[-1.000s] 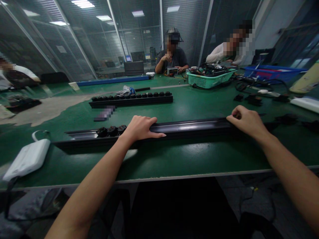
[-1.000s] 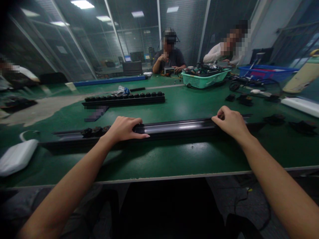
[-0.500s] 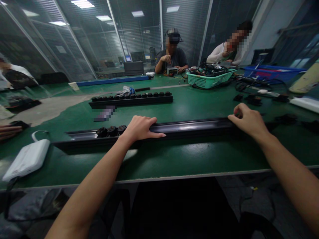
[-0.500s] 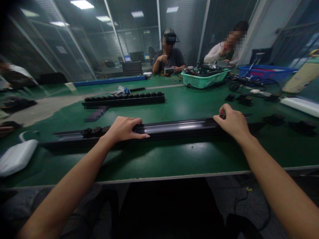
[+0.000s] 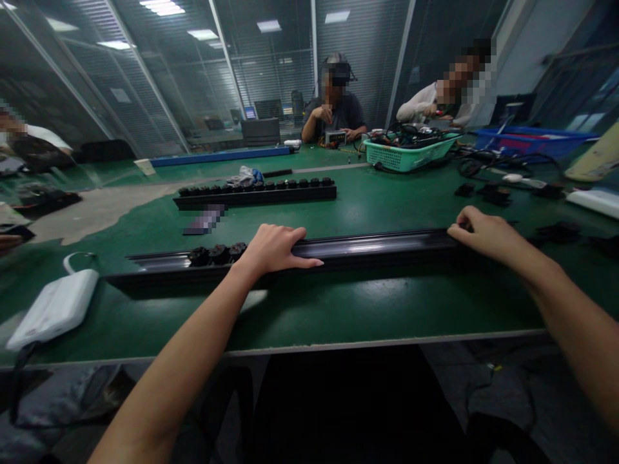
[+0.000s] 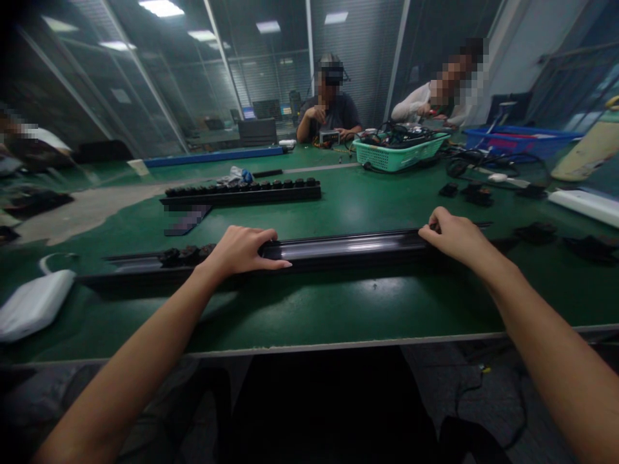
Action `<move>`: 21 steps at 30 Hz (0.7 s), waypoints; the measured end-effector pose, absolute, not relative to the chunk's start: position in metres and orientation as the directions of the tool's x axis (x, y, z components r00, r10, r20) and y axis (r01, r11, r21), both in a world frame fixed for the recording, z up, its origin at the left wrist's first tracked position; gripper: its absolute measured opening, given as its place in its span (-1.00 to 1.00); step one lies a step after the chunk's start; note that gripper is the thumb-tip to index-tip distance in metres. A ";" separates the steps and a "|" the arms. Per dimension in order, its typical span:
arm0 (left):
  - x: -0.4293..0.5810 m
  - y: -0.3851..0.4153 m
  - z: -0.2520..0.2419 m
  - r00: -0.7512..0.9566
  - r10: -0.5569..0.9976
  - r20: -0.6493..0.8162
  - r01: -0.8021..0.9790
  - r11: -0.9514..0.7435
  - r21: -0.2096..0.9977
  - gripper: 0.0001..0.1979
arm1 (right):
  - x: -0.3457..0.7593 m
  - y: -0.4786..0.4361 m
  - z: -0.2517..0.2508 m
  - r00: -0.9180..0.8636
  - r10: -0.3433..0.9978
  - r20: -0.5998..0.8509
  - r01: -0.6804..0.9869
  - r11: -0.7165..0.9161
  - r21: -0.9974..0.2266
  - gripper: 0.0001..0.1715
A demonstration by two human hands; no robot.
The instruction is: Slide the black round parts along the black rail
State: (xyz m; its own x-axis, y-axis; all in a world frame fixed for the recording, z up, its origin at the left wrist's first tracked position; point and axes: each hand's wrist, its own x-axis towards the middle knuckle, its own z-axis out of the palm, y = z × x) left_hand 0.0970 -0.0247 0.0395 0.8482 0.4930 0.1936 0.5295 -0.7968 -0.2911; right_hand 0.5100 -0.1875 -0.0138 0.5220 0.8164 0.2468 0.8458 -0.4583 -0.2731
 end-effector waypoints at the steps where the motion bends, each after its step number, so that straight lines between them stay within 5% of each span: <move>1: 0.097 -0.025 0.039 0.848 0.494 0.194 0.530 -0.797 -0.289 -0.21 | 0.512 -0.188 -0.014 0.491 0.838 0.237 0.862 -0.427 -0.273 -0.68; 8: 0.097 -0.025 0.039 0.849 0.490 0.195 0.527 -0.803 -0.278 -0.19 | 0.511 -0.198 -0.026 0.506 0.774 0.381 0.857 -0.400 -0.326 -0.60; 21: 0.098 -0.025 0.039 0.845 0.501 0.185 0.534 -0.803 -0.266 -0.20 | 0.510 -0.207 -0.028 0.458 0.795 0.398 0.887 -0.378 -0.266 -0.56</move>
State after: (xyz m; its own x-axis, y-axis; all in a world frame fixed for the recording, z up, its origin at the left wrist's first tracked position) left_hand 0.0981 -0.0247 0.0393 0.8455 0.5008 0.1854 0.5338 -0.8028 -0.2657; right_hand 0.5096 -0.2072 -0.0279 0.4583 0.7945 0.3983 0.8867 -0.3782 -0.2660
